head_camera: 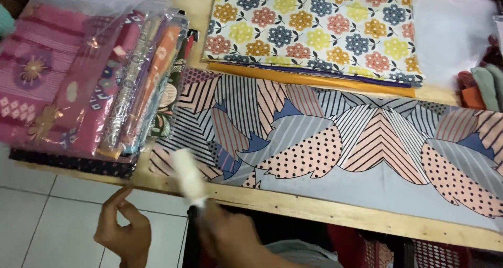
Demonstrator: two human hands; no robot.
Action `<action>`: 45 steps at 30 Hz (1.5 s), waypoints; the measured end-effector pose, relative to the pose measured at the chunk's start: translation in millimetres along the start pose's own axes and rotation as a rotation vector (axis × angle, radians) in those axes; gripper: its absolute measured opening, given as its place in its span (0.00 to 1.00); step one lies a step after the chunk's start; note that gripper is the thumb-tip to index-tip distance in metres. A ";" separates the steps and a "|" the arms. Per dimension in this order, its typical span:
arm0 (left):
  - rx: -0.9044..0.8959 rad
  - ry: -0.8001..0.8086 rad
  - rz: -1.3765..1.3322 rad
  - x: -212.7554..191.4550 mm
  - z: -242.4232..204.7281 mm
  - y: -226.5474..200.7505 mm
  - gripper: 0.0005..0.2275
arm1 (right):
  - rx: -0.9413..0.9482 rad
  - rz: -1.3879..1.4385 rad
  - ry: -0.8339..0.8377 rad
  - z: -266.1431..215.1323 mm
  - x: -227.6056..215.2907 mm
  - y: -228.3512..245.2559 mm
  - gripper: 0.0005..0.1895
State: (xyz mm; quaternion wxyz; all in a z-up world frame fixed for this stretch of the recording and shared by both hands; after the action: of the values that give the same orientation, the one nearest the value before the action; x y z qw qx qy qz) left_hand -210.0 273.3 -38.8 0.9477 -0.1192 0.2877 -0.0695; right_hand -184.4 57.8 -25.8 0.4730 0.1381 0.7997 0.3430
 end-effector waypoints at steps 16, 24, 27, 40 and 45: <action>0.683 0.882 -0.186 107.3 74.4 -80.1 0.32 | 1.285 -0.138 0.034 -71.6 -139.8 -109.0 0.46; 0.547 0.974 -0.290 113.2 74.2 -87.8 0.32 | 1.293 -0.310 -0.334 -129.5 -183.2 -166.3 0.19; 0.522 1.159 -0.545 129.2 95.3 -133.5 0.32 | 0.786 -0.365 -0.466 -123.0 -141.1 -179.2 0.25; 0.882 1.094 -0.620 165.0 87.6 -175.2 0.32 | 1.432 -0.328 -0.287 -166.8 -278.5 -249.8 0.30; 0.863 1.052 -0.551 167.2 77.9 -187.7 0.34 | 1.325 -0.357 -0.586 -214.5 -295.3 -321.9 0.25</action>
State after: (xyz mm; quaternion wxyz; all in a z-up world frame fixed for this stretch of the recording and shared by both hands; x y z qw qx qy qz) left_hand -40.2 73.7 -14.4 0.5950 0.2458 0.6113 -0.4603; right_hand -181.8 -426.8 19.0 0.5330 0.3479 0.6905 -0.3436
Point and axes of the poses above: each hand's wrist, its own z-axis towards the middle knuckle, its own x-axis out of the palm, y = z × x, the point moved 1 cm from there along z, towards the middle knuckle, and after that the axes turned 15 degrees about x, right-handed, at the moved point
